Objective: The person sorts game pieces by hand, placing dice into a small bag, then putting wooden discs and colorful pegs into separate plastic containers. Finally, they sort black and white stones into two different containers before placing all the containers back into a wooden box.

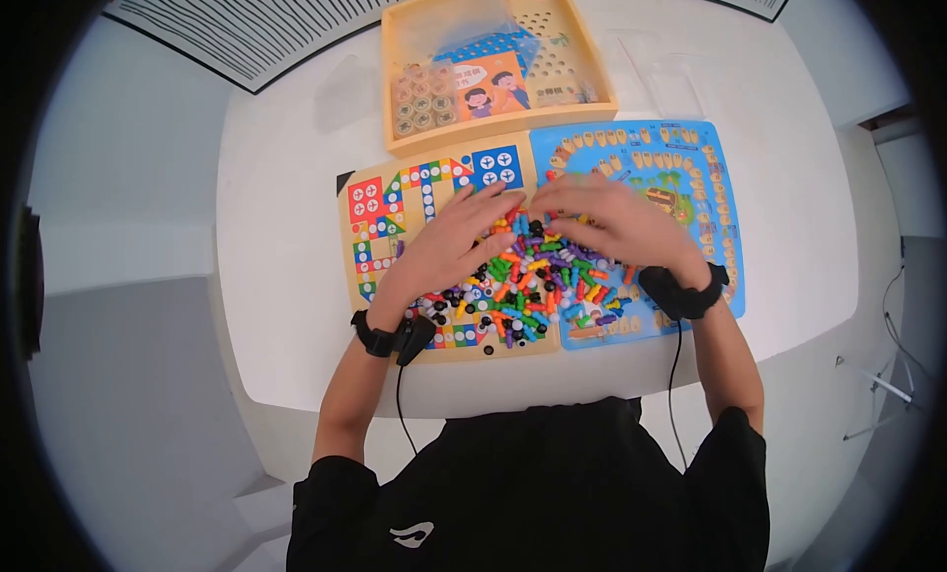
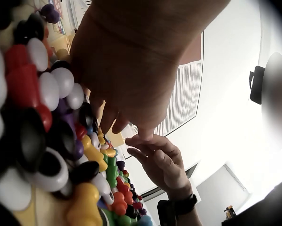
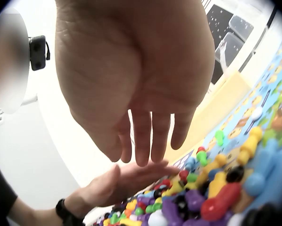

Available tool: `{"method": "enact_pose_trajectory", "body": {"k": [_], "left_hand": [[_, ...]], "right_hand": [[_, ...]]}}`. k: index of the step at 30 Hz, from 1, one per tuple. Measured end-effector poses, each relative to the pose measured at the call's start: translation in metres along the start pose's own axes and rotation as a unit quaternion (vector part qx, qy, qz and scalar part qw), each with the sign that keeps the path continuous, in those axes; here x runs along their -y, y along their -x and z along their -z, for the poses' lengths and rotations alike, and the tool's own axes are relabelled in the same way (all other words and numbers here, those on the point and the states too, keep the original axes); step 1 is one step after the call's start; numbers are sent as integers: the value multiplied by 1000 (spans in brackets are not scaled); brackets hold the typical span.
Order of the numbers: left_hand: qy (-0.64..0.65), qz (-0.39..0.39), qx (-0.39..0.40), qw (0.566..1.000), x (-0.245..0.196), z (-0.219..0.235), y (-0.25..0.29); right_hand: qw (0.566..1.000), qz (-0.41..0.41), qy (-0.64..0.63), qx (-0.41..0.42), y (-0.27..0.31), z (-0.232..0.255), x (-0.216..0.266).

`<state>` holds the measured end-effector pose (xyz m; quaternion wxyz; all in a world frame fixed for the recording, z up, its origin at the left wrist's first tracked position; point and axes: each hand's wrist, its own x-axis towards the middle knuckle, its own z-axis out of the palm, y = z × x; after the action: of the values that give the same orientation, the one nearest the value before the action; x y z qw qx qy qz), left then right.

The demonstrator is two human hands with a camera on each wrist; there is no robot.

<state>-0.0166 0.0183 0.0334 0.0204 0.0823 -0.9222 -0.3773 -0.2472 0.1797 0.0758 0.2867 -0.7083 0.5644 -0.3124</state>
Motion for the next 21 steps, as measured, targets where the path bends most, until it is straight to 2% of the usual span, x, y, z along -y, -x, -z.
{"method": "enact_pose_trajectory", "body": {"k": [2,3,4,5,6,8,13,14,16,18,20,21], "left_hand": [[-13,-2,20,1000,-10,-1,6],[5,1,25,1000,-15,0,8],[21,4,30,999,-19,1,11],[28,0,16,999,-22,1,15],[29,-1,18,999,-23,4,18],[2,16,-39,999,-22,10,26],[67,114,-239,962,3,25,66],[65,115,-234,963,8,28,74],[99,204,-280,933,14,32,87],[89,218,-263,936,19,28,98],[79,233,-249,937,22,25,105],[31,214,-228,949,21,22,106]], "right_hand": [[994,-82,-27,-67,22,14,-10],[994,-86,-27,-66,35,17,-16],[981,-139,-40,-127,48,17,-23],[962,-191,-53,-188,58,15,-29],[961,-194,-53,-189,68,11,-33],[935,-247,-128,-223,84,1,-38],[943,-226,-72,-233,79,-24,-25],[950,-208,-51,-226,74,-28,-23],[953,-193,-61,-226,65,-36,-20],[970,-164,-18,-177,54,-44,-18],[973,-148,-32,-174,45,-56,-9],[978,-136,-28,-153,41,-60,-3]]}}
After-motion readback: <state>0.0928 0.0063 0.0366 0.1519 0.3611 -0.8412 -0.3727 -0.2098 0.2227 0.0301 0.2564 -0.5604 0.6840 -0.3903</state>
